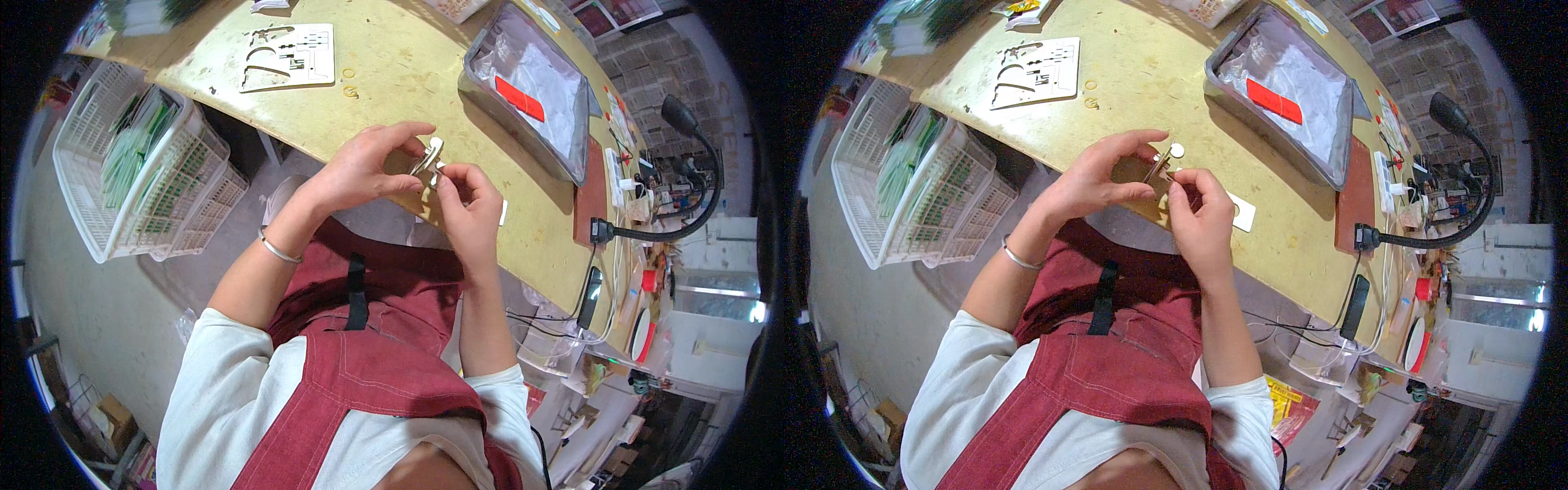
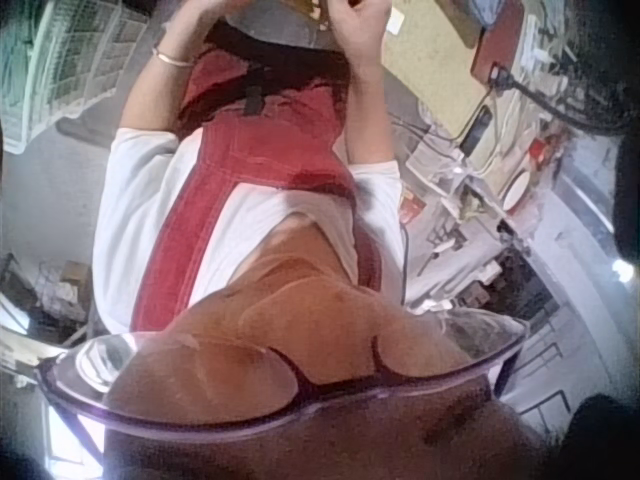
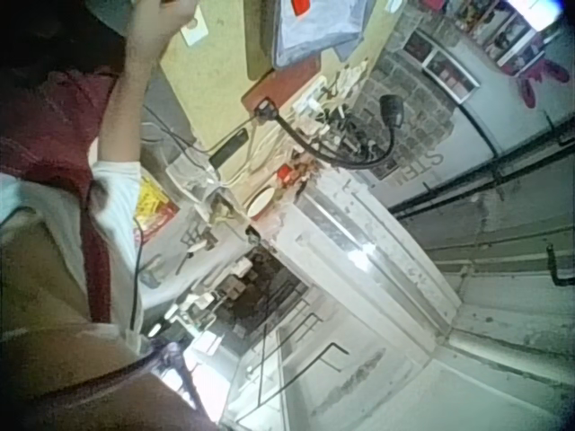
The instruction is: The person assembles small mechanical components on a workbench. They handle a plastic template, a metal bracket, and circular parts, fitting them together by hand and occasionally referring to the template.
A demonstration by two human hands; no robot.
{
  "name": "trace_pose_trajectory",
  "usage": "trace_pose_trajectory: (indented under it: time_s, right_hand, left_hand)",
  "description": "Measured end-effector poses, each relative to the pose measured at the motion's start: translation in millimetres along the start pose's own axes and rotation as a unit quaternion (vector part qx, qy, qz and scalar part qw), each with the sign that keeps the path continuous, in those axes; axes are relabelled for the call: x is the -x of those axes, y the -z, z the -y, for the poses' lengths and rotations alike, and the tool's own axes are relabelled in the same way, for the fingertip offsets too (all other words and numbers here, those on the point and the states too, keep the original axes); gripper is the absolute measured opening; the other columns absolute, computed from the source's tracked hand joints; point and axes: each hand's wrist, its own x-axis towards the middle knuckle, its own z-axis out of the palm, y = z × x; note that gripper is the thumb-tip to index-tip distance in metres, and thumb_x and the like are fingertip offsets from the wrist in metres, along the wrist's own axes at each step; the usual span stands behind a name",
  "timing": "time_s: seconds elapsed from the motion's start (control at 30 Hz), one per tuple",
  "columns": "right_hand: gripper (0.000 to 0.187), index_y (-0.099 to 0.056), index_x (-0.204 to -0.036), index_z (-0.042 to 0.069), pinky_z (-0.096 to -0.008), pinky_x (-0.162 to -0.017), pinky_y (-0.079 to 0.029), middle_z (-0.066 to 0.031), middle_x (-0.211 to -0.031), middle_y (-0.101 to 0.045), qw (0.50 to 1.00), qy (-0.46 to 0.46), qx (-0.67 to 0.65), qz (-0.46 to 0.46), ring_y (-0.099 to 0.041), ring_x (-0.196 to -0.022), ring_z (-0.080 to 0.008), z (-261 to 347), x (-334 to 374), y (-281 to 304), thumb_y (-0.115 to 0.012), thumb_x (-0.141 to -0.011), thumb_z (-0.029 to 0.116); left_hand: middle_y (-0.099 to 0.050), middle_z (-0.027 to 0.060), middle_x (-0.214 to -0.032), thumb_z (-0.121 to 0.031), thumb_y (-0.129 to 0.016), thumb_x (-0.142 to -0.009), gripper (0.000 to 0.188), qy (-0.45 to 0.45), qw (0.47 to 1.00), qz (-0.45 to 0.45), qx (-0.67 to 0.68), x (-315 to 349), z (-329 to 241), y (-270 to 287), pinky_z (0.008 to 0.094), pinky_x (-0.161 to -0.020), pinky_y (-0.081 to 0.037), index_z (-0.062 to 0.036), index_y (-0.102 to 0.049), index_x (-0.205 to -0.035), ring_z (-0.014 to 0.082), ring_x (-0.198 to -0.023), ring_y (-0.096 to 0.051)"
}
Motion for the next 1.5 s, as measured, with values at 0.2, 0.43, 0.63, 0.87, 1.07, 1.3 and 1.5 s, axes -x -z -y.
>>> trace_pose_trajectory:
  time_s: [0.2,0.43,0.63,0.87,1.07,1.3,1.5]
  right_hand:
    - [0.006,-0.069,-0.106,0.001,-0.0256,-0.070,-0.053,-0.0027,-0.088,-0.071,0.931,-0.244,-0.247,0.109,-0.064,-0.076,-0.0089,3.2,-10.2,20.1,-0.068,-0.101,0.004]
    - [0.008,-0.069,-0.108,0.000,-0.0250,-0.069,-0.050,-0.0011,-0.085,-0.069,0.997,-0.044,-0.056,0.029,-0.060,-0.077,-0.0057,-5.1,-1.3,3.0,-0.067,-0.102,0.004]
    - [0.011,-0.069,-0.109,-0.001,-0.0252,-0.067,-0.048,0.0001,-0.086,-0.068,0.999,-0.026,-0.014,0.029,-0.057,-0.074,-0.0054,-7.1,-2.7,5.3,-0.070,-0.099,0.004]
    - [0.031,-0.070,-0.118,-0.001,-0.0256,-0.068,-0.048,0.0001,-0.091,-0.064,0.998,-0.031,0.010,0.046,-0.056,-0.077,-0.0081,3.4,-7.6,2.6,-0.083,-0.092,0.010]
    - [0.038,-0.074,-0.118,-0.003,-0.0278,-0.074,-0.050,-0.0048,-0.096,-0.066,0.997,0.035,-0.038,0.050,-0.062,-0.084,-0.0128,-6.3,-14.6,-4.4,-0.089,-0.087,0.014]
    - [0.029,-0.077,-0.112,-0.003,-0.0289,-0.074,-0.052,-0.0051,-0.095,-0.066,0.997,0.016,-0.050,0.055,-0.064,-0.083,-0.0130,-3.0,-14.4,-4.0,-0.087,-0.087,0.009]
    - [0.029,-0.076,-0.111,-0.003,-0.0300,-0.072,-0.053,-0.0065,-0.094,-0.066,0.998,0.023,-0.025,0.049,-0.065,-0.079,-0.0140,2.0,-14.9,-4.3,-0.087,-0.088,0.010]
  left_hand:
    - [-0.077,0.0141,-0.113,-0.014,-0.090,-0.079,0.068,-0.021,0.999,0.001,-0.033,-0.4,2.6,0.1,0.0436,-0.095,-0.057,-0.0058,-0.064,-0.142,0.0336,-0.107,-0.073]
    - [-0.076,0.0125,-0.120,-0.015,-0.089,-0.082,0.064,-0.041,0.994,0.054,-0.083,0.3,0.8,6.8,0.0431,-0.105,-0.051,-0.0051,-0.065,-0.141,0.0332,-0.113,-0.068]
    - [-0.068,0.0148,-0.133,-0.009,-0.085,-0.086,0.064,-0.022,0.988,0.138,-0.060,-6.0,9.0,18.9,0.0423,-0.114,-0.047,-0.0043,-0.062,-0.146,0.0327,-0.127,-0.060]
    - [-0.074,0.0141,-0.124,-0.006,-0.084,-0.084,0.062,-0.035,0.992,0.108,-0.051,-5.1,14.5,13.4,0.0449,-0.107,-0.050,-0.0042,-0.062,-0.142,0.0363,-0.115,-0.064]
    - [-0.070,0.0127,-0.128,0.000,-0.081,-0.086,0.056,-0.031,0.994,0.098,-0.029,-7.2,7.2,11.0,0.0414,-0.108,-0.052,-0.0040,-0.063,-0.138,0.0307,-0.121,-0.066]
    - [-0.068,0.0125,-0.130,0.004,-0.079,-0.084,0.057,-0.009,0.992,0.119,-0.035,-7.1,4.8,12.6,0.0412,-0.110,-0.051,-0.0041,-0.062,-0.138,0.0304,-0.125,-0.064]
    - [-0.063,0.0148,-0.138,0.005,-0.078,-0.087,0.062,-0.017,0.989,0.127,-0.076,-4.5,1.4,14.1,0.0405,-0.112,-0.050,-0.0037,-0.057,-0.144,0.0303,-0.129,-0.063]
